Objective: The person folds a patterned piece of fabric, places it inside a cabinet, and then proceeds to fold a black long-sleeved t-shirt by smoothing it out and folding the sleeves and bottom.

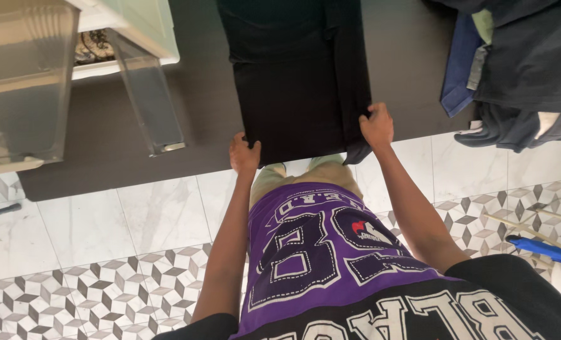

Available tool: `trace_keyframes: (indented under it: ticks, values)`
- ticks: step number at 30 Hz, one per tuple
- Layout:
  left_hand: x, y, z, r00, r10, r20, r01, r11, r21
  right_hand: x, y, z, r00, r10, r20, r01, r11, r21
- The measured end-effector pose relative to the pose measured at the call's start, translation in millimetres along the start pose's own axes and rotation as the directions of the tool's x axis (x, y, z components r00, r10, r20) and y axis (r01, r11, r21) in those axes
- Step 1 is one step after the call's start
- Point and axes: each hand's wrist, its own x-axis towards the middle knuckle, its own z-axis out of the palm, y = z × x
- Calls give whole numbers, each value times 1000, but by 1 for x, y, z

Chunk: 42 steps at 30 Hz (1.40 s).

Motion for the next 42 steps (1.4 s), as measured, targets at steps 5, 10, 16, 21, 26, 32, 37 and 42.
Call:
trace_keyframes:
  ticks: [5,10,16,21,26,32,37,42]
  values:
    - [2,1,-9,995,-2,97,5,1000,-31,-3,-90,35,989,-33,143,5,981,195]
    - [7,-3,-11,991,21,129,-17,999,-33,-9,-161,59,931,-138,338,71,977,203]
    - [8,-4,-12,989,-6,149,21,995,-102,-1,-227,71,851,-209,481,160,977,141]
    - [2,-2,-19,993,-4,122,23,988,-154,36,-278,93,811,-263,523,250,963,97]
    - [9,-1,-21,989,-11,151,31,991,-134,90,-317,142,789,-341,511,341,935,98]
    - [13,2,-14,988,50,148,-37,995,-92,119,-372,181,807,-277,522,301,953,40]
    - [17,15,-28,937,14,348,41,988,-149,145,-403,204,842,-218,494,277,960,-47]
    - [5,38,-52,920,172,352,-118,979,-168,162,-405,229,838,-222,499,370,903,-220]
